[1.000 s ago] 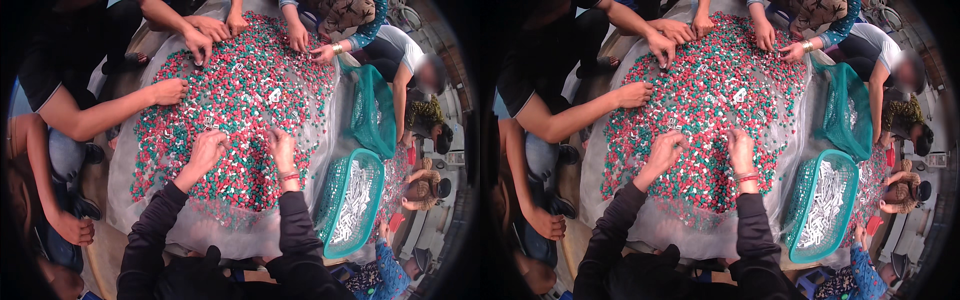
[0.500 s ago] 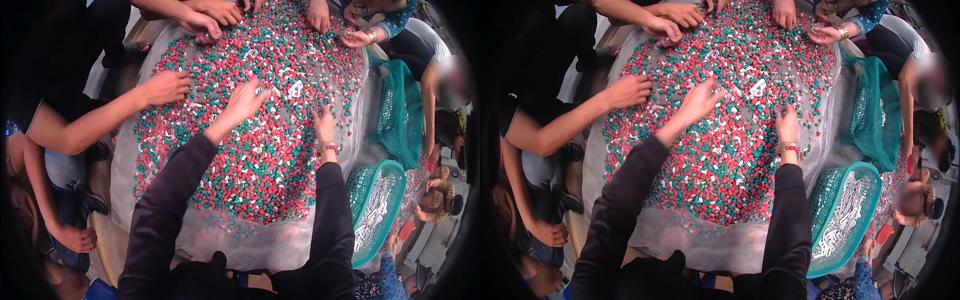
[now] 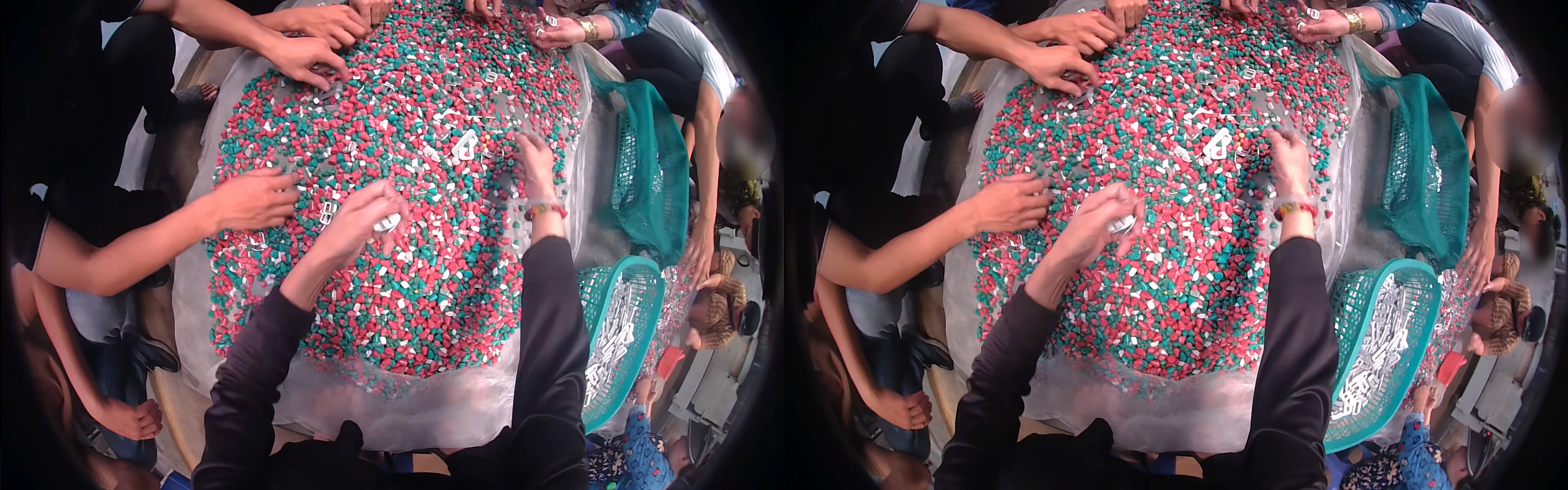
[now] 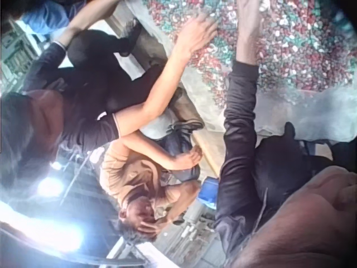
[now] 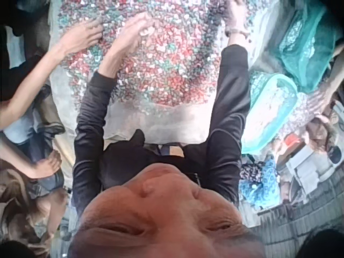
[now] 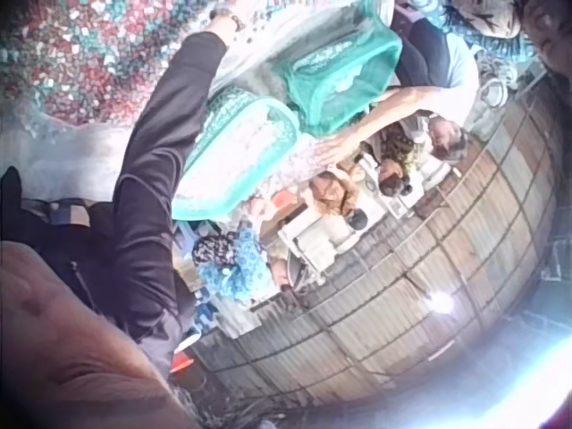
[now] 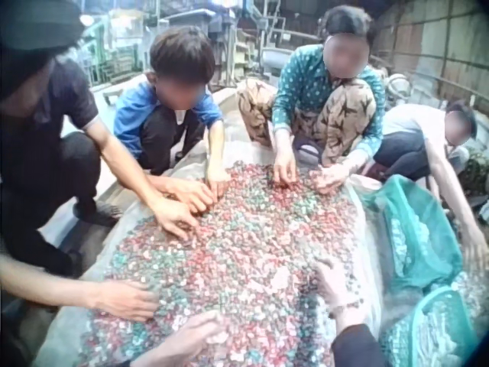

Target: The person sorts through a large pile of small red and green plastic items mixed with white plastic pieces, picking out the white pieces and placing them into a green basket.

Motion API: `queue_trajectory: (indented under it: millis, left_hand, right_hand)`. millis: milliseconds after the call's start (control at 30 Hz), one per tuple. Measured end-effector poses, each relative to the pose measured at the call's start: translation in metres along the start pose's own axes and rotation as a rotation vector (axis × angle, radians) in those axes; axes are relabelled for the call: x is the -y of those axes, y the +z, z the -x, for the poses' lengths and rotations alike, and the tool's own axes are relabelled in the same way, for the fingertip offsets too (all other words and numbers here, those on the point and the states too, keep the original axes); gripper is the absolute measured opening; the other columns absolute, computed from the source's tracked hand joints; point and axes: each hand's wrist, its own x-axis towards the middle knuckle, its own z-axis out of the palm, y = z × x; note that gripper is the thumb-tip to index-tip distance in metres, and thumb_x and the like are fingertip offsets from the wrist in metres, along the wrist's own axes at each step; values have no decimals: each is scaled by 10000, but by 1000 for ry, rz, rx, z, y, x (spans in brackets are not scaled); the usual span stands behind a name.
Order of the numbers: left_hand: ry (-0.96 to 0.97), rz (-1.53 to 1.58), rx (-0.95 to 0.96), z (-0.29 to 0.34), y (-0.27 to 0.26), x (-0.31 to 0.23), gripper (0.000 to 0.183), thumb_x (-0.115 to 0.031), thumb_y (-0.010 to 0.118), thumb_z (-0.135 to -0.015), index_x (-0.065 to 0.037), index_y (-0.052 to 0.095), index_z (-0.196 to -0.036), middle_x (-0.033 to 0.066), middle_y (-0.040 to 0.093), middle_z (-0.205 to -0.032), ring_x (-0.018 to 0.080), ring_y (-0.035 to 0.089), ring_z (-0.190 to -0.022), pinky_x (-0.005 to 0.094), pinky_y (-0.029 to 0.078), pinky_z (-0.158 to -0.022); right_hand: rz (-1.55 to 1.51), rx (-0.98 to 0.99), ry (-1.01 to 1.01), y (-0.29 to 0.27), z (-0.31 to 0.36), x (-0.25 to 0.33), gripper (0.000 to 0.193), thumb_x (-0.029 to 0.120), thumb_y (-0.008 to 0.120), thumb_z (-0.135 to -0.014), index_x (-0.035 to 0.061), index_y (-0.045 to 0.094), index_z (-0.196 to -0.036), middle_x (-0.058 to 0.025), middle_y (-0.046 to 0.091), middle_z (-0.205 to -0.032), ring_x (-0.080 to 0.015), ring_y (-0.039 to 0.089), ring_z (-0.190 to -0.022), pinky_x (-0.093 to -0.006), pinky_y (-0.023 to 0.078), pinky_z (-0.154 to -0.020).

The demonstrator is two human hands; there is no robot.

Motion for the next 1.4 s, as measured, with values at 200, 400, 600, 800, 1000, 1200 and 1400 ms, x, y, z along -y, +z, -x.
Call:
queue_trajectory:
  millis: [200, 400, 600, 800, 1000, 1200, 1400]
  left_hand:
    - [-226, 968, 27, 38, -16, -15, 87, -118, 444, -837, -37, 419, -859, 51, 396, -722, 99, 390, -564, 147, 250, -356]
    - [-133, 1159, 57, 50, -47, -4, 185, -215, 424, -913, -43, 441, -845, -38, 290, -593, 39, 259, -456, 150, 175, -339]
    - [-253, 490, -149, 73, -57, -8, 202, -244, 559, -857, -45, 564, -826, -50, 394, -534, 19, 358, -439, 176, 264, -365]
    - [19, -759, 43, 70, -26, 11, 250, -285, 658, -724, -88, 656, -879, 97, 635, -760, 230, 609, -720, 360, 469, -668]
    - [180, -1247, 91, 22, 23, 66, 214, -232, 617, -767, -33, 555, -815, 154, 596, -737, 332, 600, -729, 456, 452, -643]
    - [164, -841, -4, 23, 3, 45, 234, -225, 524, -828, -2, 508, -759, 117, 553, -680, 249, 582, -646, 411, 455, -580]
    - [-126, 620, 104, 80, -19, 7, 66, -115, 490, -798, -64, 457, -772, 72, 521, -784, 81, 473, -513, 193, 323, -318]
  right_hand:
    - [808, 1, -402, 58, 12, -12, 338, 360, 473, -839, 251, 516, -1156, -167, 630, -885, -341, 610, -810, -459, 481, -677]
    - [753, 481, -811, 82, 131, -32, 292, 258, 471, -863, 249, 539, -1147, -144, 618, -843, -334, 605, -729, -435, 489, -598]
    - [749, 807, -1003, 57, 240, -38, 379, 278, 532, -838, 277, 498, -1215, -110, 563, -801, -292, 584, -656, -383, 478, -534]
    - [638, 570, -777, 17, 249, -30, 363, 305, 532, -841, 132, 508, -1159, -146, 571, -847, -295, 584, -740, -392, 475, -625]
    - [534, 456, -439, 9, 208, -16, 205, 186, 523, -839, 65, 554, -1001, -132, 561, -620, -246, 574, -576, -377, 422, -545]
    - [879, 679, -1026, 57, 311, -43, 265, 187, 595, -752, 76, 463, -954, -97, 538, -709, -232, 599, -641, -331, 474, -496]
    - [937, 660, -992, 64, 307, -80, 198, 177, 554, -823, 60, 425, -916, -92, 543, -764, -239, 593, -687, -354, 478, -494]
